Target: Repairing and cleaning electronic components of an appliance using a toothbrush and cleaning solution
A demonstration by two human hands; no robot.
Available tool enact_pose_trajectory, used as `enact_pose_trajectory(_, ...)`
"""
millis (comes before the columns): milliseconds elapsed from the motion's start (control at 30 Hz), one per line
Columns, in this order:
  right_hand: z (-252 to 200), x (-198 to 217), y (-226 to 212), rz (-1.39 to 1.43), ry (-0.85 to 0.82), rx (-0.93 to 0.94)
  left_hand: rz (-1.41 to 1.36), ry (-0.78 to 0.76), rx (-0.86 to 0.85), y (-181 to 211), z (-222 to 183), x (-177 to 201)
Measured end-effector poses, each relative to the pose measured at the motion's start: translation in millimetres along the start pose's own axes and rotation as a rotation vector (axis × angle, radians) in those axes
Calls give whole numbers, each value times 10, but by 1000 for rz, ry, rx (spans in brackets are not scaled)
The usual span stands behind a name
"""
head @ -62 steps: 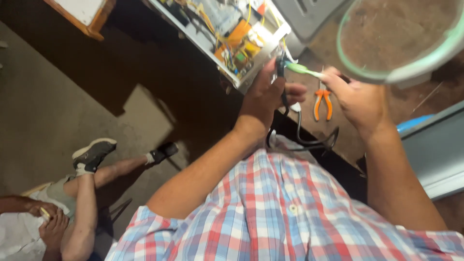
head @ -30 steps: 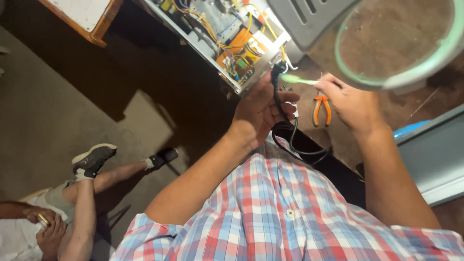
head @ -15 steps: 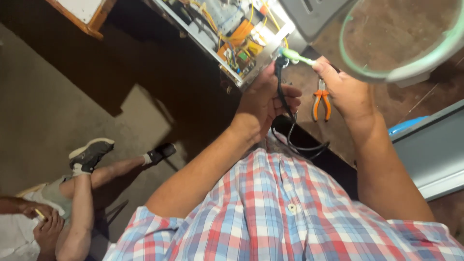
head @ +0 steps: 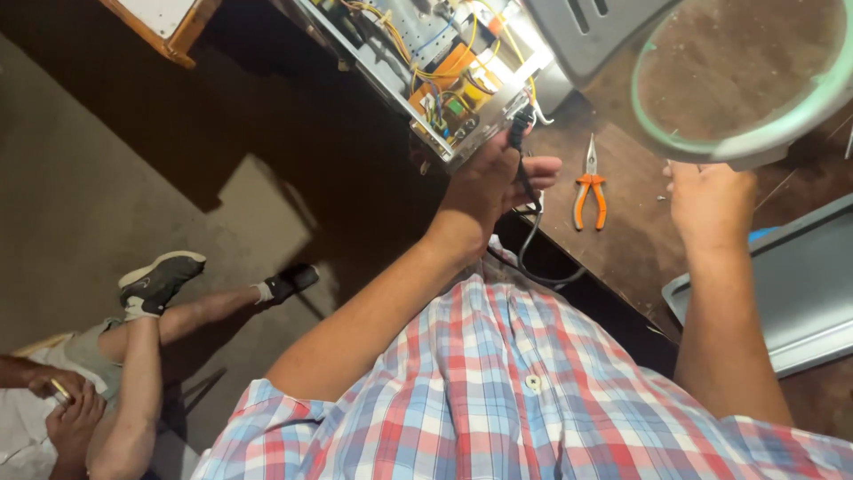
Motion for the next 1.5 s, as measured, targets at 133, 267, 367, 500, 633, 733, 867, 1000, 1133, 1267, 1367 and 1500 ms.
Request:
enact_pose_trajectory(133,358,-508,611,-217,91,58,184,15,-28,-36,92,-2)
enact_pose_trajectory(267,252,-553,379,-152,62,7,252,37,-45,-81,179,27)
enact_pose_trajectory(367,-281,-32,-726,-27,129,223,497,74,-71,-92,215,74)
enact_pose_trajectory(500,-1001,520,-2251,411,-50,357,1085,-8,-2,-74,298,11)
enact_pose_trajectory(633,-861,247,-2418,471,-210,218,1468,-157,199,592,-291,-505)
enact_pose_trajectory(733,-822,196,-2342,561,-144,194,1656,-71,-6,1335,-723,-763)
enact_pose_trajectory(867,-815,318,-2374,527,-10,168,1650,-77,-658,2068,-604,-758)
enact_pose_trajectory(1000,-831,256,-2435,897,-130,-33,1831,-385,-834,2196,-191,-958)
enact_pose_trajectory(1133,-632,-349,-2145,1225,-214,-201,1933,-620,-842,2114,162,-858)
enact_pose_trajectory(1267,-626,-528,-2053,1365,-252,-275,1811,-673,-998,2223,242,-782)
enact_pose_trajectory(1367,-618,-395,-2035,1388,-165,-260,1843,-770,-935,2075,331,-816)
enact_pose_trajectory(1500,-696,-480,-1835,833,-244,-275,1840,-850,-788,1970,372,-841)
Point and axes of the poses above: each hand's wrist, its own z-axis towards the middle knuckle, its own x-axis out of the back of the hand, y = z × x, the point moved 10 cm from there along z, towards the middle knuckle, and after that the axes turned 5 degrees about -z, right-handed, at the moved point
